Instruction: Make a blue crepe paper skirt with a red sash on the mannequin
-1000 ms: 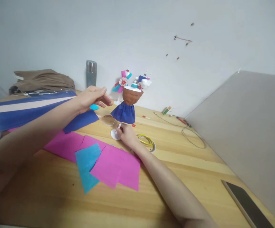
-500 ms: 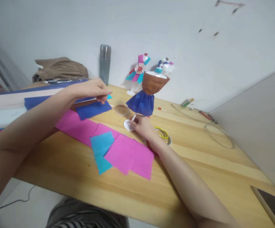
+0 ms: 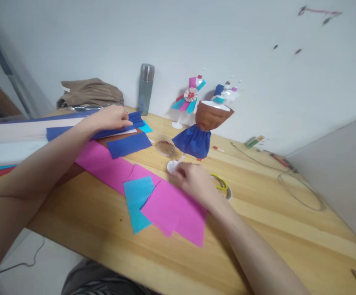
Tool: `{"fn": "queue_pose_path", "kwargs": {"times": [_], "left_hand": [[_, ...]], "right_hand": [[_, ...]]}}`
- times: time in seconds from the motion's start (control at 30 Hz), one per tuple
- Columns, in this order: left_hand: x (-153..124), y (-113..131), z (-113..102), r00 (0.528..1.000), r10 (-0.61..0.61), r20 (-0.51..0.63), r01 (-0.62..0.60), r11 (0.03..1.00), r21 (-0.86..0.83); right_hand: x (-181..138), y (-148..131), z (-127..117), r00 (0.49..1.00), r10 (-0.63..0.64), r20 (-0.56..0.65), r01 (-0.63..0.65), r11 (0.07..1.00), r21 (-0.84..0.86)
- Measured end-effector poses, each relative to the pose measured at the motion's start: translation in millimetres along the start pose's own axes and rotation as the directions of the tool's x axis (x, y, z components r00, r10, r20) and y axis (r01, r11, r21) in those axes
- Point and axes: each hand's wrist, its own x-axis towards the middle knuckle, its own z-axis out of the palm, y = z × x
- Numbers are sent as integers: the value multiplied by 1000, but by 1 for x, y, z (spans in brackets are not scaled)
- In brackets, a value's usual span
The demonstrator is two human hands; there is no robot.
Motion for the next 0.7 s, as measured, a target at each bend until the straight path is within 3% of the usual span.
{"fn": "queue_pose_path", "kwargs": {"times": [0.07, 0.13, 0.2, 0.3, 0.43, 0.53, 0.6, 0.7], "left_hand": [[5, -11, 7, 999, -24, 29, 23, 999, 22], [9, -14, 22, 990, 7, 143, -10, 1000, 16], [11, -9, 40, 979, 4, 206, -12, 999, 37], [14, -2, 55, 976, 48, 215, -50, 999, 4], [18, -12, 38, 990, 74, 120, -51, 980, -191], [19, -30, 16, 998, -60, -8, 50, 884, -464], [18, -41, 8, 996, -91, 12, 82, 816, -572], [15, -45, 7, 996, -27, 89, 83, 689, -720]], "right_hand": [[-15, -17, 2, 952, -299, 64, 291, 950, 117], [-28, -33, 9, 853, -515, 88, 500, 853, 149], [-35, -42, 18, 769, -626, 129, 615, 780, 119], [-39, -43, 26, 705, -699, 119, 704, 710, 2], [-37, -37, 28, 706, -707, 38, 708, 705, -33], [-36, -38, 29, 722, -691, 34, 692, 722, -21], [-36, -40, 31, 726, -685, 58, 687, 727, -10], [-36, -41, 31, 753, -656, 56, 651, 754, 86]]}}
